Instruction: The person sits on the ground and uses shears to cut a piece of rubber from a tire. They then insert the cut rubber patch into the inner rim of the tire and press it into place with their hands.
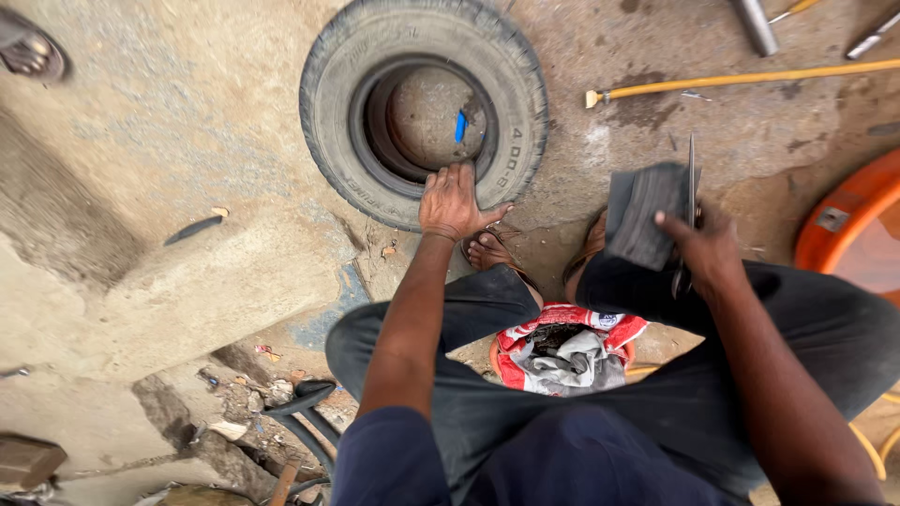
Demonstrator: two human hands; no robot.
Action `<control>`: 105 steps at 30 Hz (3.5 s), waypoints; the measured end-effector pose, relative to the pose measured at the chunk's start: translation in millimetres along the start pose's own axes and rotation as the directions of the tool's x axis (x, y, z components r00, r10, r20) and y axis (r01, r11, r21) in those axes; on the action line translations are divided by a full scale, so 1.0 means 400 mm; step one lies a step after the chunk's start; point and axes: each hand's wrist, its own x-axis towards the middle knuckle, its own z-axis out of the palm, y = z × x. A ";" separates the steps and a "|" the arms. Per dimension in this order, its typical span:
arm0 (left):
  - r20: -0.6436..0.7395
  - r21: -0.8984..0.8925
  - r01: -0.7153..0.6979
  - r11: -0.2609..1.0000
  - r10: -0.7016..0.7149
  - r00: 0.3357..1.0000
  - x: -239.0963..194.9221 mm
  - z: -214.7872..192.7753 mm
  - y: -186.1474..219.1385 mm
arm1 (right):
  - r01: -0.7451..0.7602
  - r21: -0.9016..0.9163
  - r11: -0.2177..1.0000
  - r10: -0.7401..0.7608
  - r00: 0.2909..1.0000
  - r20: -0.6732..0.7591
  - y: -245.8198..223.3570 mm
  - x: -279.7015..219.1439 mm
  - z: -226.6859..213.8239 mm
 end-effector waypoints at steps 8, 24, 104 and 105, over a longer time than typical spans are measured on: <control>-0.223 0.039 -0.069 0.997 0.076 0.972 0.020 0.063 -0.030 | 0.378 -0.329 0.865 -0.444 0.883 -0.154 -0.191 0.370 0.118; -0.224 -0.520 0.298 0.801 -0.465 0.857 0.113 0.057 0.165 | 0.350 -0.465 0.813 -0.568 0.654 -0.500 -0.156 0.776 0.417; -0.660 -0.659 -0.714 0.236 -0.635 0.400 -0.406 -0.133 -0.199 | 0.926 0.264 0.271 -0.771 0.044 0.635 -0.455 -0.239 0.458; -0.680 -0.676 -0.659 0.329 -0.625 0.385 -0.357 -0.104 -0.196 | 0.892 0.325 0.313 -0.775 0.043 0.630 -0.492 -0.229 0.474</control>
